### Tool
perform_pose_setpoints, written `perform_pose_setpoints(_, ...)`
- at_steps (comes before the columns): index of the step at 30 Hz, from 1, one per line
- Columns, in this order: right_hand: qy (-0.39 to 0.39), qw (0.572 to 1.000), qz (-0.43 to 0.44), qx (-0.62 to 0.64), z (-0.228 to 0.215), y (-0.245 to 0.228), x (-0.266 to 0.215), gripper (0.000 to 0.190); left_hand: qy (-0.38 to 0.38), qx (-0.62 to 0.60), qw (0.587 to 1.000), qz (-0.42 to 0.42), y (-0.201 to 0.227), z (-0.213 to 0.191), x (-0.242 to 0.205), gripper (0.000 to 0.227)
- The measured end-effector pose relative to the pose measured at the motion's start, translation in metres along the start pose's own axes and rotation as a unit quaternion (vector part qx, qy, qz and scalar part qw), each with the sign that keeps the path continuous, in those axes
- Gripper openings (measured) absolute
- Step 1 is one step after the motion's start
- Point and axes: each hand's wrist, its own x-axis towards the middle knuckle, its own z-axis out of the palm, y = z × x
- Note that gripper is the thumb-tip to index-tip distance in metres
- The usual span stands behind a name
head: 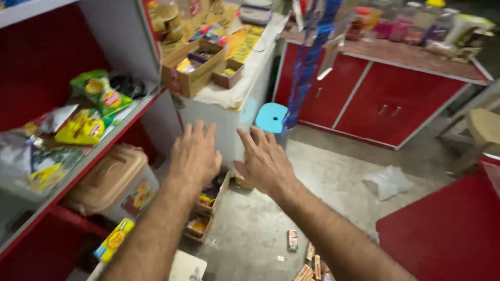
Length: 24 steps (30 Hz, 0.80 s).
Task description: Picking up biscuit packets from the floor and arranging them on a grocery shelf.
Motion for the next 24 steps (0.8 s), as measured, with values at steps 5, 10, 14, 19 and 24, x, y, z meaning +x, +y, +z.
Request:
perform_pose_setpoints(5, -0.001, 0.998, 0.059, -0.016, -0.03, 0.02, -0.035, 0.082, -0.046, -0.031, 0.997, 0.056, 0.041, -0.003, 0.001, 0.052)
perform_pose_setpoints(10, 0.044, 0.995, 0.067, -0.065, -0.047, 0.042, -0.049, 0.083, -0.027, -0.036, 0.993, 0.106, 0.072, -0.002, 0.016, 0.045)
perform_pose_setpoints(14, 0.019, 0.989, 0.132, -0.065, -0.065, 0.04, -0.056, 0.081, -0.046, -0.052, 0.988, 0.137, 0.09, -0.006, 0.023, 0.048)
perform_pose_setpoints(19, 0.017, 0.982, 0.171, -0.075, -0.068, 0.043, -0.062, 0.083, -0.053, -0.084, 0.982, 0.159, 0.102, 0.011, 0.027, 0.051)
perform_pose_setpoints(24, 0.048, 0.981, 0.172, -0.075, -0.06, 0.061, -0.083, 0.082, -0.063, -0.1, 0.977, 0.177, 0.125, 0.027, 0.026, 0.048)
